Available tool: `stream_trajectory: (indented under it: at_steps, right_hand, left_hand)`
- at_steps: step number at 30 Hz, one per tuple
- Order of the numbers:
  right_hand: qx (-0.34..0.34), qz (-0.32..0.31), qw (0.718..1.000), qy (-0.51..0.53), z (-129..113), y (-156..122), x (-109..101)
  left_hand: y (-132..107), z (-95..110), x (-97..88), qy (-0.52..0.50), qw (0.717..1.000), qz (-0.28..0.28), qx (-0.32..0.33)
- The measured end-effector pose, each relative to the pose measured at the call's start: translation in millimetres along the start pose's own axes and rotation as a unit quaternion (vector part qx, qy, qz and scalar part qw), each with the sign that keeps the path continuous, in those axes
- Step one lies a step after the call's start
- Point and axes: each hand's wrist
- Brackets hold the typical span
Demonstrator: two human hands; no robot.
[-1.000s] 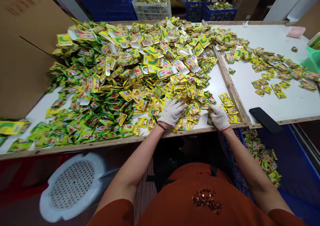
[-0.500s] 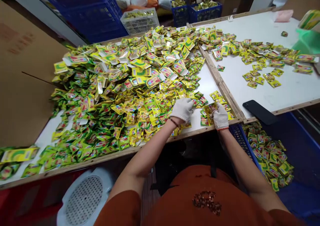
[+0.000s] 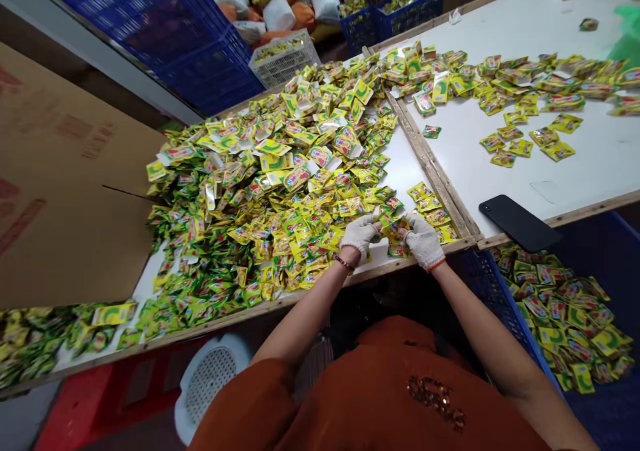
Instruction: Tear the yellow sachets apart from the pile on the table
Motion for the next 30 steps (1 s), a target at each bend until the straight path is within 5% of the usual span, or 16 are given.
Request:
stream_trajectory:
  at_steps: [10, 14, 20, 24, 30]
  right_hand:
    - [-0.046, -0.055, 0.995, -0.074, -2.6, 6.7, -0.7]
    - [-0.074, -0.080, 0.984, -0.144, -3.2, 6.6, -1.4]
    - [-0.155, -0.086, 0.952, -0.250, -7.0, -4.0, 8.9]
    - [-0.189, -0.145, 0.920, -0.310, -23.6, -7.0, 19.0]
    - [-0.141, -0.144, 0.944, -0.262, -41.9, -0.7, 27.3]
  left_hand:
    - [-19.2, -11.5, -5.8, -0.126, 0.985, -0.074, -0.094]
    - [-20.5, -16.8, -12.1, -0.103, 0.986, -0.126, -0.047]
    - [-5.7, -25.1, -27.1, -0.006, 0.994, -0.106, -0.018]
    - [-7.5, -19.1, -37.3, 0.013, 0.991, -0.135, -0.009]
    - [-17.0, -11.6, -44.5, -0.030, 0.987, -0.159, 0.004]
Point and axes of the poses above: each hand's wrist, its own y-axis towards the middle knuckle, its own x-axis out of the palm, z = x × y, and after that the axes turned 9 degrees about z, right-handed
